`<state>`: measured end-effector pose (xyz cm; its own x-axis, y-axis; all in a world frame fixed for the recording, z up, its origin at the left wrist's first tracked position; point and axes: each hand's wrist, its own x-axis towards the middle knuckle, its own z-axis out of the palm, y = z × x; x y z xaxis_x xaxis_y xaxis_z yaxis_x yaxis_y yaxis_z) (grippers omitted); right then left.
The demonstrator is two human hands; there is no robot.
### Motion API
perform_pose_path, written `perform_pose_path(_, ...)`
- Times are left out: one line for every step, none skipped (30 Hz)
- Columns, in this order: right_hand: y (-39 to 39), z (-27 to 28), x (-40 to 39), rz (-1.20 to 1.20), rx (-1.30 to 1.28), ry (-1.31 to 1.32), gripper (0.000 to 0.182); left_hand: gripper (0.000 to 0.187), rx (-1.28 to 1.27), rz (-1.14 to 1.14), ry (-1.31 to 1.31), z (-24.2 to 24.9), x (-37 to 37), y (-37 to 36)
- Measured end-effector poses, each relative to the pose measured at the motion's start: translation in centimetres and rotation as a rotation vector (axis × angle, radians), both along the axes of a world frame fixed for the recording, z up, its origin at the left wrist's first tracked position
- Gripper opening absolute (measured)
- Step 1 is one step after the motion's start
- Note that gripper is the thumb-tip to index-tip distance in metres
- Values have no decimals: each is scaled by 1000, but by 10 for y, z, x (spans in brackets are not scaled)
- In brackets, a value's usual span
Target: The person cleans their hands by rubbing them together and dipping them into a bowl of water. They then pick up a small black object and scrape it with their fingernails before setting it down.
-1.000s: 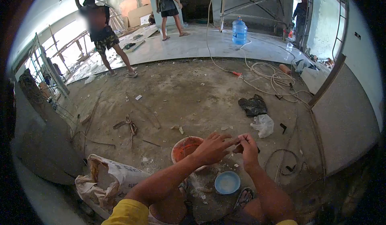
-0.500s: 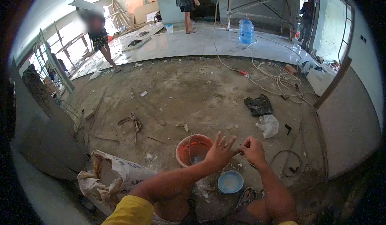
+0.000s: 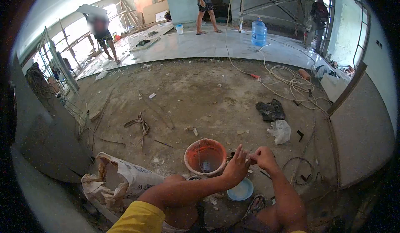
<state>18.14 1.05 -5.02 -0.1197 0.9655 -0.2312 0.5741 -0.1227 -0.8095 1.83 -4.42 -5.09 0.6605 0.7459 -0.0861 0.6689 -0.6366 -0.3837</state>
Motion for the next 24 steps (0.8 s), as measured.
perform_pose_path(1, -3, 0, 0, 1, 0, 21, 53, -3, 33, -51, 2, 0, 1)
perform_pose_path(2, -6, 1, -47, -10, 128, 21, 53, -2, 34, -51, 4, -1, 2)
perform_pose_path(1, -5, -1, -93, -21, 257, 21, 56, -10, 35, -94, 6, -1, 3)
perform_pose_path(1, -2, -2, -92, -20, 258, 21, 59, -17, 35, -136, 8, -1, 4)
perform_pose_path(0, 2, -4, -139, -44, 268, 21, 59, -16, 37, -136, 10, -1, 4)
perform_pose_path(-1, 6, -8, -185, -70, 278, 22, 64, -34, 52, -189, 10, 0, 5)
perform_pose_path(-1, 6, -10, -183, -70, 278, 22, 68, -51, 67, -242, 10, 0, 5)
perform_pose_path(-2, 5, -12, -217, -57, 317, 23, 68, -51, 69, -242, 11, 0, 5)
perform_pose_path(-2, 4, -14, -252, -44, 356, 24, 72, -75, 77, -321, 10, -1, 6)
perform_pose_path(-1, 2, -14, -250, -44, 356, 24, 76, -99, 84, -400, 10, -1, 6)
perform_pose_path(0, -2, -15, -275, -47, 425, 25, 76, -99, 87, -400, 9, -1, 6)
perform_pose_path(1, -3, -17, -300, -49, 495, 25, 80, -128, 87, -426, 7, -1, 8)
perform_pose_path(0, -2, -18, -297, -49, 495, 25, 84, -156, 87, -453, 5, -1, 9)
perform_pose_path(-1, 0, -20, -309, -40, 549, 25, 84, -154, 88, -452, 2, 0, 10)
perform_pose_path(-2, 1, -21, -321, -30, 603, 24, 85, -169, 90, -466, 3, 1, 10)
perform_pose_path(-1, 0, -22, -319, -29, 603, 24, 87, -183, 92, -481, 3, 1, 11)
perform_pose_path(0, -3, -23, -312, -3, 637, 24, 87, -183, 94, -482, 4, 1, 11)
perform_pose_path(0, -2, -24, -306, 23, 671, 24, 87, -242, 110, -495, 12, 0, 9)
perform_pose_path(0, 1, -26, -305, 25, 670, 24, 87, -300, 125, -508, 17, -1, 10)
perform_pose_path(-2, 4, -29, -324, 58, 732, 25, 87, -298, 125, -509, 17, -1, 11)
perform_pose_path(-6, 7, -32, -344, 89, 793, 26, 87, -306, 129, -540, 17, -1, 12)
perform_pose_path(-7, 10, -34, -348, 91, 792, 26, 88, -313, 130, -569, 17, -1, 12)
perform_pose_path(-7, 13, -36, -371, 99, 767, 26, 88, -315, 124, -569, 17, -1, 13)
perform_pose_path(-9, 15, -36, -397, 104, 741, 26, 88, -318, 119, -589, 21, -3, 13)
